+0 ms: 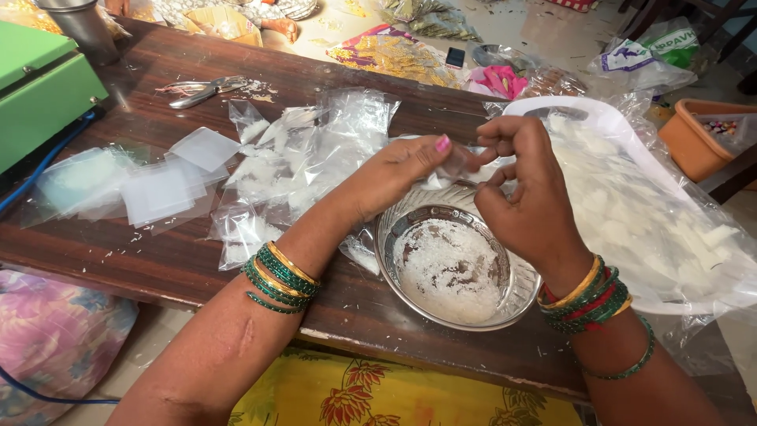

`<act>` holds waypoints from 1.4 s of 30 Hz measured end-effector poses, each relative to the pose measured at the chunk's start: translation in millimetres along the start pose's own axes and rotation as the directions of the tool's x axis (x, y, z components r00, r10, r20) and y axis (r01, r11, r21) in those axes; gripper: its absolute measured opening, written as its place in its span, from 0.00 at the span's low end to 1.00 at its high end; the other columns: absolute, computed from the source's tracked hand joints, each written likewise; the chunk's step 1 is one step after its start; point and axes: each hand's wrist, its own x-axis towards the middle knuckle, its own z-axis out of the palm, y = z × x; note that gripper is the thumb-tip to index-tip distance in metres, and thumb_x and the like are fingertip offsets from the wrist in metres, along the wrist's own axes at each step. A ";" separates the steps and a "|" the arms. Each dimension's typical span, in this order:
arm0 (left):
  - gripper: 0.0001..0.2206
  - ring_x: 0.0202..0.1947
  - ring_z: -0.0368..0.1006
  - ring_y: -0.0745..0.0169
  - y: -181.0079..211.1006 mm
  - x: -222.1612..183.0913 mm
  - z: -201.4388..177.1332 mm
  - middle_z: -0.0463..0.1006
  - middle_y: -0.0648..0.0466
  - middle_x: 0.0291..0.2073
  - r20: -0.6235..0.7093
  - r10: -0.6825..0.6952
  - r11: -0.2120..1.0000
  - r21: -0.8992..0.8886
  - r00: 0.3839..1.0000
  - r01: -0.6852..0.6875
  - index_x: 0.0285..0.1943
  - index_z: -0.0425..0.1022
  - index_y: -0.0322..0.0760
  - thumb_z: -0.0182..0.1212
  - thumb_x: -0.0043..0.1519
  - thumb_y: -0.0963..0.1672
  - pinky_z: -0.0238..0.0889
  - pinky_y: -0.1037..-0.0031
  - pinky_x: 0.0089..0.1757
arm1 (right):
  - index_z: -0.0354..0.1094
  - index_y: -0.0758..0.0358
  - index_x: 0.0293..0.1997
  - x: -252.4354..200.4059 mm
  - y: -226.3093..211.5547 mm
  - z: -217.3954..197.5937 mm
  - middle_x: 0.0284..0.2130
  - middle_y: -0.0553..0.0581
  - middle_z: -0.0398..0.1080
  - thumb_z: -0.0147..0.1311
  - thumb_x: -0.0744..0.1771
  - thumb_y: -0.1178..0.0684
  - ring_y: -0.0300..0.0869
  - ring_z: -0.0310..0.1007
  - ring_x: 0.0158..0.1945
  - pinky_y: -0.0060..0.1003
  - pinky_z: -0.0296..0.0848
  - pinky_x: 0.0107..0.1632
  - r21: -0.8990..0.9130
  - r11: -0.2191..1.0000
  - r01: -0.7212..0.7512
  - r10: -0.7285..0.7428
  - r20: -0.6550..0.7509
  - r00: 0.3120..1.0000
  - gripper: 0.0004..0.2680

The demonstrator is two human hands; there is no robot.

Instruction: The person packages white powder into individual plastic bags by holding each bag open with one hand, scooping powder from a bowl into it with the other hand, then sealing the filled bag with both hands before setting it aside.

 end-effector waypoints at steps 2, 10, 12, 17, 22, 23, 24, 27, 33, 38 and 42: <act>0.27 0.55 0.73 0.63 1.7 -0.6 0.5 0.80 0.51 0.54 -0.033 -0.003 1.000 0.023 0.999 0.004 0.64 0.73 0.34 0.39 0.73 0.56 0.66 0.69 0.57 | 0.59 0.64 0.59 -1.6 11.9 0.1 0.50 0.55 0.64 0.52 0.62 0.67 0.37 0.70 0.51 0.29 0.70 0.41 0.055 0.998 0.016 -0.016 0.002 1.000 0.19; 0.32 0.61 0.70 0.61 16.4 -1.4 5.6 0.74 0.54 0.62 -0.092 -0.097 0.986 0.130 0.991 0.109 0.70 0.65 0.41 0.31 0.68 0.60 0.66 0.66 0.56 | 0.52 0.61 0.57 -3.2 24.7 3.4 0.48 0.52 0.66 0.66 0.66 0.54 0.34 0.68 0.49 0.30 0.70 0.46 0.248 0.964 -0.093 0.094 0.006 0.996 0.21; 0.34 0.61 0.69 0.56 19.1 -3.6 3.9 0.71 0.52 0.65 -0.054 -0.022 0.983 0.180 0.998 0.031 0.75 0.66 0.45 0.28 0.69 0.61 0.64 0.65 0.59 | 0.50 0.60 0.56 -3.3 23.4 5.3 0.45 0.50 0.63 0.68 0.65 0.50 0.32 0.67 0.47 0.29 0.70 0.43 0.297 0.953 -0.061 0.069 -0.016 0.997 0.23; 0.34 0.69 0.65 0.53 16.2 -3.2 1.4 0.69 0.50 0.70 0.021 0.050 0.993 0.102 0.999 -0.052 0.77 0.64 0.45 0.28 0.72 0.62 0.55 0.63 0.69 | 0.67 0.63 0.44 -2.7 14.6 4.7 0.44 0.50 0.66 0.64 0.66 0.54 0.31 0.67 0.44 0.28 0.67 0.41 0.288 0.947 -0.141 0.106 0.134 0.985 0.09; 0.30 0.67 0.67 0.56 15.9 -5.7 -0.4 0.72 0.48 0.66 0.027 0.029 0.995 0.093 0.999 -0.032 0.76 0.64 0.44 0.34 0.72 0.59 0.56 0.64 0.67 | 0.69 0.65 0.35 -3.1 18.1 4.2 0.52 0.45 0.68 0.60 0.67 0.56 0.28 0.66 0.43 0.26 0.66 0.41 0.335 0.934 -0.123 0.068 0.170 0.983 0.05; 0.24 0.62 0.69 0.59 8.3 -4.3 -2.9 0.74 0.49 0.60 0.026 0.053 0.998 0.044 0.998 -0.055 0.72 0.66 0.43 0.45 0.70 0.53 0.60 0.66 0.62 | 0.69 0.65 0.37 -4.4 23.8 4.8 0.46 0.47 0.66 0.60 0.68 0.56 0.29 0.65 0.41 0.27 0.66 0.42 0.323 0.939 -0.114 0.072 0.139 0.988 0.05; 0.19 0.57 0.72 0.61 0.8 -2.9 -5.2 0.75 0.49 0.55 0.023 0.077 0.997 -0.005 0.997 -0.077 0.67 0.68 0.41 0.55 0.68 0.48 0.65 0.67 0.58 | 0.69 0.65 0.38 -5.7 29.7 5.3 0.39 0.50 0.64 0.61 0.69 0.57 0.29 0.64 0.40 0.27 0.66 0.43 0.312 0.944 -0.106 0.076 0.108 0.991 0.05; 0.11 0.43 0.77 0.67 -23.4 3.4 -21.2 0.80 0.54 0.41 0.010 0.052 0.998 -0.022 0.999 -0.051 0.54 0.74 0.38 0.67 0.64 0.38 0.73 0.73 0.46 | 0.71 0.65 0.37 -4.6 25.3 6.9 0.36 0.49 0.65 0.60 0.69 0.56 0.28 0.63 0.38 0.25 0.65 0.40 0.312 0.944 -0.104 0.084 0.078 0.993 0.05; 0.06 0.33 0.73 0.71 37.2 -14.1 -48.3 0.81 0.57 0.34 -0.310 0.095 0.872 0.485 0.946 0.071 0.44 0.79 0.35 0.66 0.60 0.37 0.68 0.77 0.37 | 0.66 0.65 0.39 1.0 27.4 5.2 0.28 0.42 0.68 0.58 0.70 0.53 0.25 0.63 0.31 0.21 0.64 0.34 0.316 0.942 -0.117 0.145 -0.068 0.987 0.07; 0.04 0.31 0.70 0.65 90.4 -72.8 -48.3 0.76 0.52 0.28 -0.410 -0.022 0.695 0.649 0.912 0.309 0.38 0.76 0.30 0.67 0.62 0.38 0.66 0.72 0.36 | 0.71 0.68 0.35 1.6 32.0 2.1 0.24 0.45 0.68 0.61 0.69 0.55 0.25 0.60 0.27 0.24 0.61 0.29 0.091 0.977 -0.191 0.196 -0.059 0.979 0.07; 0.06 0.31 0.78 0.67 95.5 -120.3 -34.6 0.83 0.53 0.28 -0.487 -0.153 0.566 0.670 0.860 0.480 0.39 0.79 0.37 0.63 0.55 0.36 0.69 0.71 0.35 | 0.71 0.69 0.32 0.1 27.1 1.3 0.21 0.46 0.69 0.62 0.68 0.55 0.26 0.61 0.25 0.26 0.61 0.28 -0.010 0.986 -0.167 0.167 -0.048 0.985 0.08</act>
